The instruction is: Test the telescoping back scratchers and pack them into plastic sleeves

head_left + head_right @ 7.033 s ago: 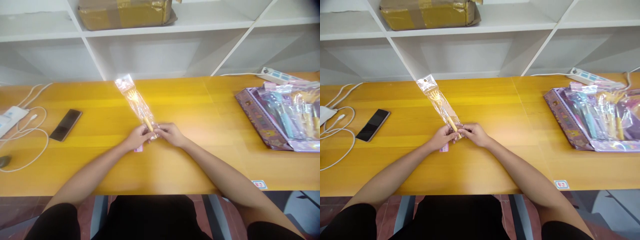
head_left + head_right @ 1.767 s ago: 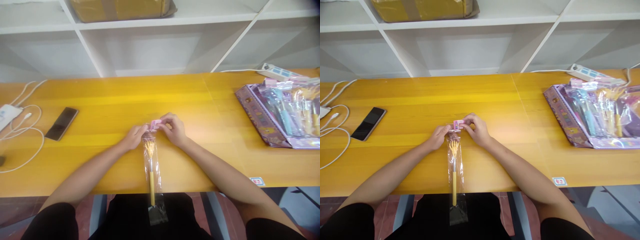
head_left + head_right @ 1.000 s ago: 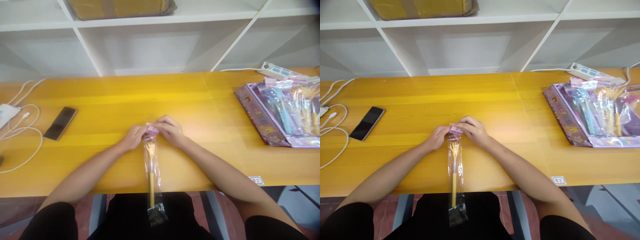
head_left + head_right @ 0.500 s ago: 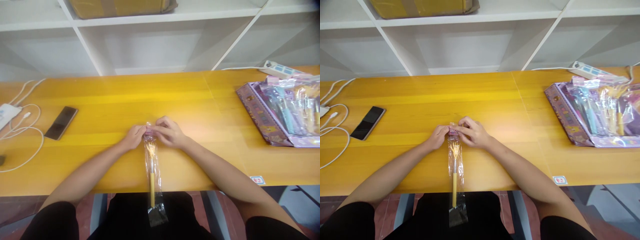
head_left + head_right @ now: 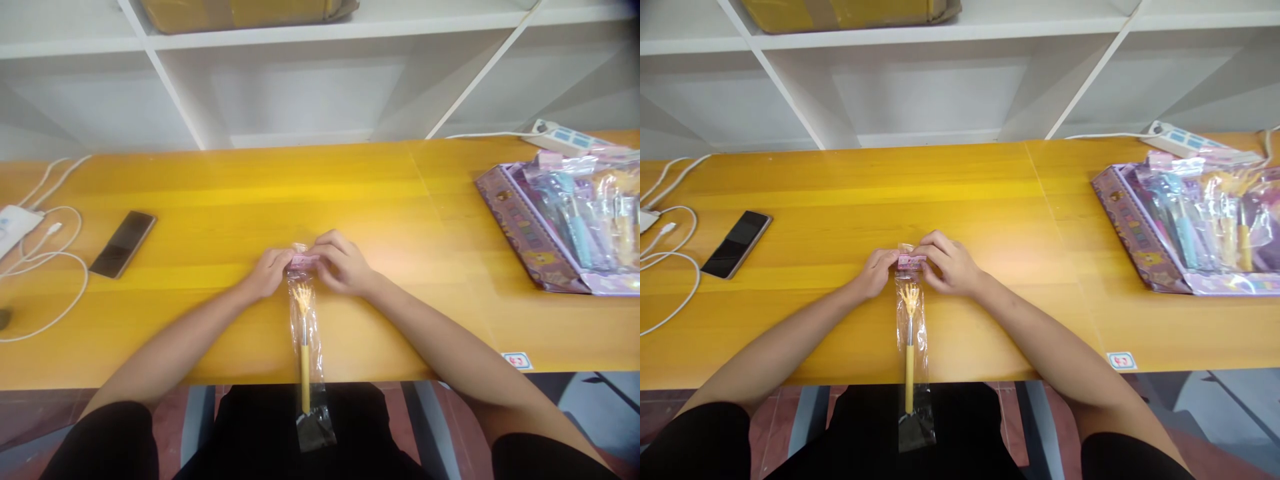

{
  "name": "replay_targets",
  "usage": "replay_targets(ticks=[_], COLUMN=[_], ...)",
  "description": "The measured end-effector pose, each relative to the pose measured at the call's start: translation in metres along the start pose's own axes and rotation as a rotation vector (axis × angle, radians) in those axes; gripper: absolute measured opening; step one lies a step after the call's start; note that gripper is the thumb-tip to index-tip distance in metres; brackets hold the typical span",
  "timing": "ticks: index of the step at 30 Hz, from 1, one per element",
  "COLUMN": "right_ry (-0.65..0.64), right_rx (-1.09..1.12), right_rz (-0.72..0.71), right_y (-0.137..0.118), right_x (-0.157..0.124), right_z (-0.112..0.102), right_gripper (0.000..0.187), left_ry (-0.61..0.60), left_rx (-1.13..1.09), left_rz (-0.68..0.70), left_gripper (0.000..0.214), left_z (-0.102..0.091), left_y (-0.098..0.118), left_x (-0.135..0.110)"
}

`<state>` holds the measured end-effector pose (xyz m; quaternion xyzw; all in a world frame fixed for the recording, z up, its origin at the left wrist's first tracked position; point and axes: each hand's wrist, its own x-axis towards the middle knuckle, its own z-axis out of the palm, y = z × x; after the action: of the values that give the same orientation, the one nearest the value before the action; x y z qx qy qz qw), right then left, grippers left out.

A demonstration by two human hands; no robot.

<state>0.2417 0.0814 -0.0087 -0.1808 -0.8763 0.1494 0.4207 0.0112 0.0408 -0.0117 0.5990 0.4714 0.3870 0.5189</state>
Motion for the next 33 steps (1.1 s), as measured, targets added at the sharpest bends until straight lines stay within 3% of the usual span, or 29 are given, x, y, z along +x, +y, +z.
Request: replay_targets(ticks=[10,19,33], right_ry=[0.001,-0.029,0.064], right_rx=[0.006,-0.019,-0.09], right_rz=[-0.065,-0.094,-0.042], right_y=[-0.0019,-0.0018,-0.0023], right_x=[0.0041,0.0045,0.0041], right_z=[-0.0018,-0.0012,0.0003], right_gripper=[0.043,0.044,0.038], left_ry=[-0.054,-0.024,-0.017], left_rx=[-0.109,0.057,0.036], left_rz=[-0.014,0.033,0.051], left_gripper=[0.057,0.057,0.06], left_z=[0.0021,0.0003,0.001], left_y=[0.0003,0.0008,-0.0032], left_x=[-0.0011,-0.0004,0.0003])
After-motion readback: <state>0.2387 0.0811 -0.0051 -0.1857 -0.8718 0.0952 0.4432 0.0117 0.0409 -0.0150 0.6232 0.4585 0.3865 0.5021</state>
